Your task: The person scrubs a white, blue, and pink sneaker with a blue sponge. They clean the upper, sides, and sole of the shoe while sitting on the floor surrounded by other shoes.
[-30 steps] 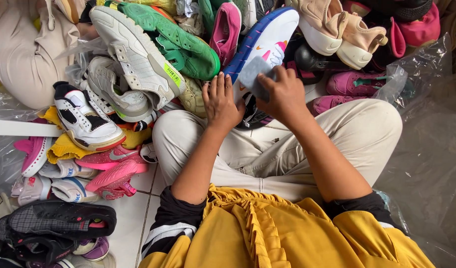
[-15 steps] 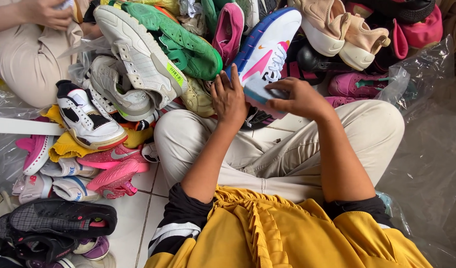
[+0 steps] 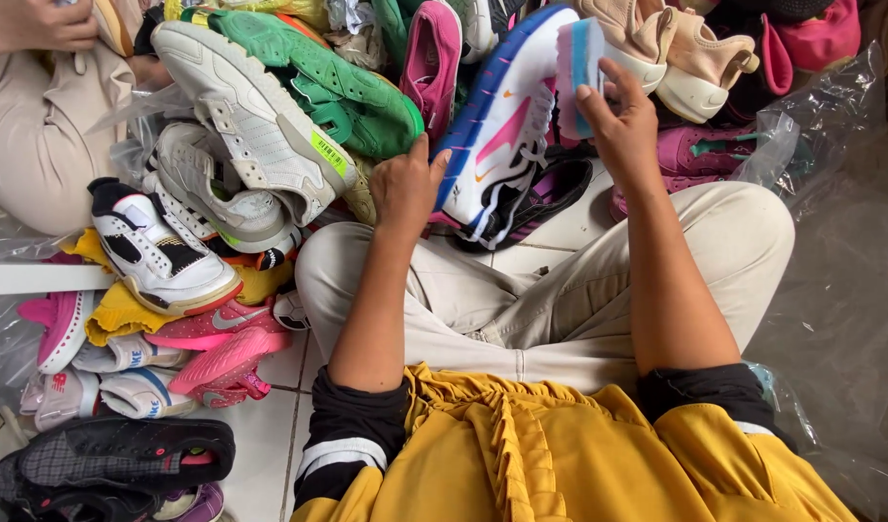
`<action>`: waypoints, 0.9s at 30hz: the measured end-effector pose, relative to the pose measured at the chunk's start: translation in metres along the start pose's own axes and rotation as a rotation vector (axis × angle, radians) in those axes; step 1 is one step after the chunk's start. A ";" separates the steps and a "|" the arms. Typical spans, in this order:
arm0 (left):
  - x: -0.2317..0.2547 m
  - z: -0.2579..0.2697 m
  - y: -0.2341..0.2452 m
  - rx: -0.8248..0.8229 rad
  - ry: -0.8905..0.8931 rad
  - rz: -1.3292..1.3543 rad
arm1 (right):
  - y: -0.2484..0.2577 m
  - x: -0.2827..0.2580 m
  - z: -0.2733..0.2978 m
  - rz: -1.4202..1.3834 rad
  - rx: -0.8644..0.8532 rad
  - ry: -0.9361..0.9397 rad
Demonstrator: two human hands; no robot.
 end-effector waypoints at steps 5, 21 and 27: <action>0.041 0.012 0.020 0.077 -0.078 -0.049 | -0.025 0.006 0.002 0.151 -0.069 0.032; 0.113 0.010 -0.021 0.012 -0.065 -0.411 | -0.026 -0.011 0.016 0.259 -0.177 0.168; 0.089 0.007 -0.018 0.262 -0.153 -0.135 | -0.025 0.003 0.036 0.360 -0.171 0.122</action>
Point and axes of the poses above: each hand's wrist, its own z-axis away from the middle knuckle, its own y-axis out of the back of the hand, x = y × z, the point moved 6 cm from there along -z, towards the middle knuckle, and after that the axes turned 8 degrees about x, right-handed, at the moved point
